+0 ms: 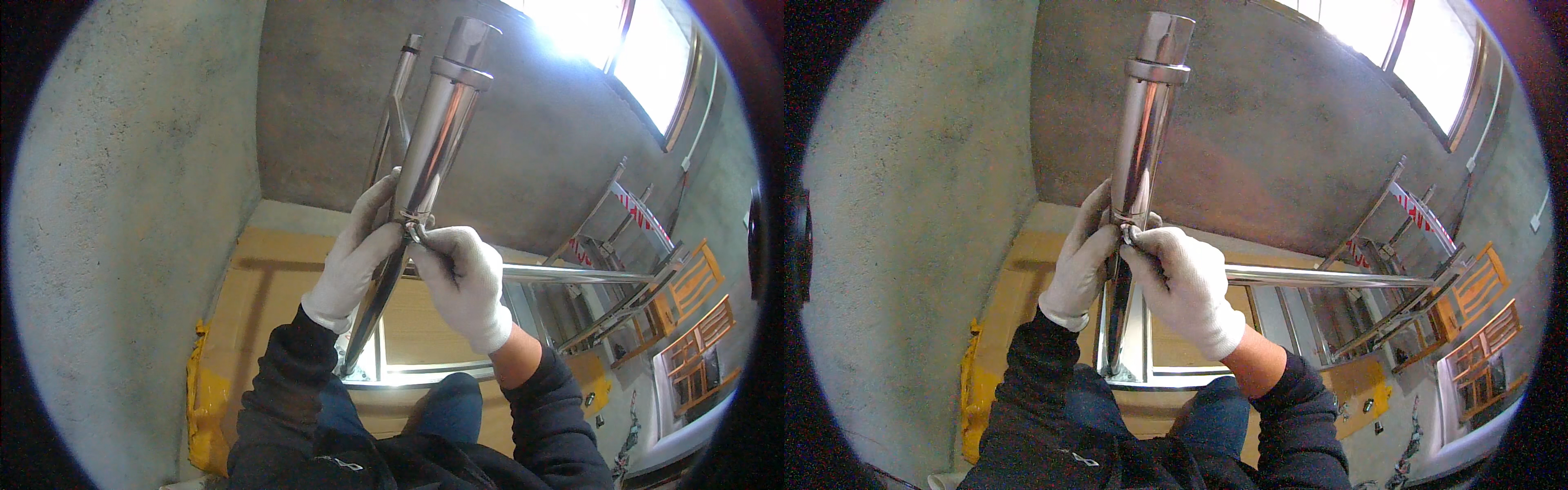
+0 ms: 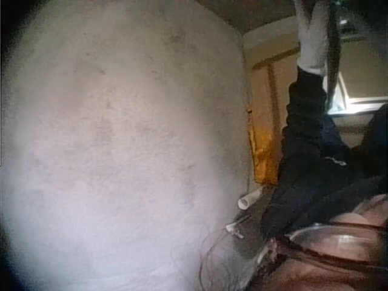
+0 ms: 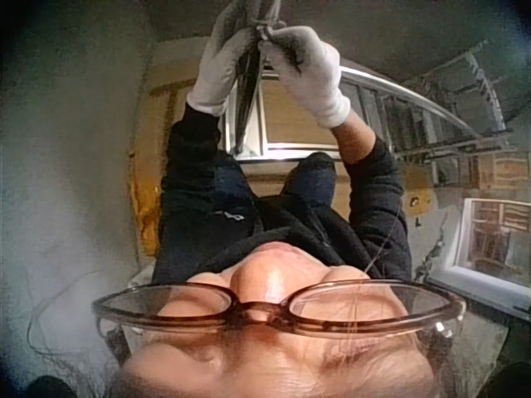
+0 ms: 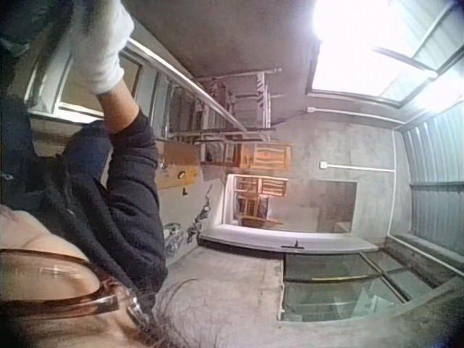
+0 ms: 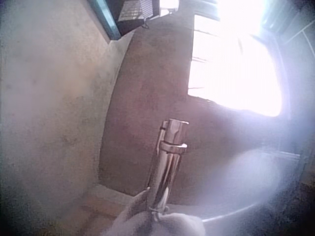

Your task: The person assembles a metal frame by connecting cylindrical rods and tightening bolts with a wrench. They adjust the frame's position and secure joints while sitting on the floor.

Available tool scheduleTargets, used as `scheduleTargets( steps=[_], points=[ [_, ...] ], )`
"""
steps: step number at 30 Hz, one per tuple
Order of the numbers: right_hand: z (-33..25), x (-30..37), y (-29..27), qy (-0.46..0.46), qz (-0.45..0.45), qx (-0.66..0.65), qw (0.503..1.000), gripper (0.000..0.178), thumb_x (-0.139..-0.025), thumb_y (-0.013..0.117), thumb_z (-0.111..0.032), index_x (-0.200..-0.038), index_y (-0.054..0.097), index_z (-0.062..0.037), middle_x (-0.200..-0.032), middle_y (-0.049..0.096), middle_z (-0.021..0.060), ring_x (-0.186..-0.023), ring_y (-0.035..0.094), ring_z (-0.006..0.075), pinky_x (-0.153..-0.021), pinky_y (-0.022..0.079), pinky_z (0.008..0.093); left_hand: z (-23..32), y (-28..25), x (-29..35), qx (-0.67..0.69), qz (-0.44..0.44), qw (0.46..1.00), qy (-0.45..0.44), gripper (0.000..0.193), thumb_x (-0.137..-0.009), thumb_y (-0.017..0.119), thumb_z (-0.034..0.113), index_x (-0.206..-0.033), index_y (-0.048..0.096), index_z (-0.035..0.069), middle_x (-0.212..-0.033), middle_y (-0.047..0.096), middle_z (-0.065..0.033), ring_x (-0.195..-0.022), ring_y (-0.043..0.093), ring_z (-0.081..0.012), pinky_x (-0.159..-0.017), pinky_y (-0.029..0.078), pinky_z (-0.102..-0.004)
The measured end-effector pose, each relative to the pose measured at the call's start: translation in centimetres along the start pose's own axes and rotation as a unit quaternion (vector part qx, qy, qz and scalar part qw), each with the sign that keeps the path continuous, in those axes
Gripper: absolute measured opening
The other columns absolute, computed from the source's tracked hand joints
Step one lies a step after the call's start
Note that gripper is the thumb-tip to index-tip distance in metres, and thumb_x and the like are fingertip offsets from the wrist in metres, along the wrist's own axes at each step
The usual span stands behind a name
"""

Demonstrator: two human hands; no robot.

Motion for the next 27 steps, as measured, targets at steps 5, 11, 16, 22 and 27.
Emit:
scheduleTargets(
  steps=[5,11,16,22,27],
  points=[
    [1.2,0.8,0.3,0.081,0.037,-0.057,0.994,0.014,-0.083,0.07,-0.006,-0.09,0.059,-0.0025,-0.068,0.064,0.0116,-0.054,0.062,0.0204,-0.053,0.048,0.0282,-0.1,0.0,0.1,0.006,-0.002,1.0,0.005,0.055,-0.094,0.046,0.011,-0.145,0.026,0.004,-0.123,0.055,-0.0178,-0.113,0.057,-0.026,-0.1,0.044,-0.0384],
    [1.0,1.1,0.4,0.093,0.07,-0.07,0.991,0.013,-0.084,0.069,-0.005,-0.091,0.059,-0.0025,-0.067,0.063,0.0118,-0.054,0.062,0.0193,-0.052,0.047,0.0273,-0.5,-0.3,0.1,0.007,0.015,1.0,0.004,0.057,-0.094,0.05,0.013,-0.145,0.027,0.004,-0.12,0.057,-0.0194,-0.11,0.059,-0.0258,-0.096,0.047,-0.0372],
    [-0.1,0.9,0.5,0.031,0.058,-0.002,0.998,0.009,-0.085,0.067,0.001,-0.09,0.059,0.0014,-0.067,0.063,0.006,-0.059,0.059,0.0074,-0.054,0.046,0.0223,-0.5,-0.4,0.0,0.018,0.039,0.999,-0.004,0.057,-0.092,0.051,0.012,-0.144,0.029,0.003,-0.115,0.06,-0.0197,-0.105,0.061,-0.0257,-0.092,0.05,-0.0359],
    [-0.9,0.4,0.2,0.015,0.053,0.019,0.998,0.01,-0.083,0.069,0.0,-0.088,0.06,-0.0002,-0.065,0.062,0.007,-0.056,0.058,0.0096,-0.053,0.046,0.0236,-0.6,-0.8,0.0,0.004,0.075,0.997,-0.017,0.056,-0.091,0.053,0.011,-0.142,0.031,0.002,-0.111,0.062,-0.0196,-0.101,0.063,-0.0251,-0.09,0.051,-0.0353],
    [-0.9,0.4,0.4,0.028,0.031,0.023,0.999,0.011,-0.082,0.069,0.0,-0.087,0.059,-0.0006,-0.064,0.061,0.0078,-0.056,0.059,0.0114,-0.053,0.046,0.0245,-0.3,-0.5,0.1,-0.001,0.059,0.998,-0.003,0.057,-0.091,0.053,0.011,-0.142,0.03,0.002,-0.111,0.062,-0.0193,-0.102,0.063,-0.0246,-0.09,0.051,-0.0344]
  ],
)
Point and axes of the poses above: each hand's wrist, its own x-axis away from the middle knuckle, its own y-axis out of the palm, z = x × y, the point moved 10 cm from there along -x, towards the middle knuckle
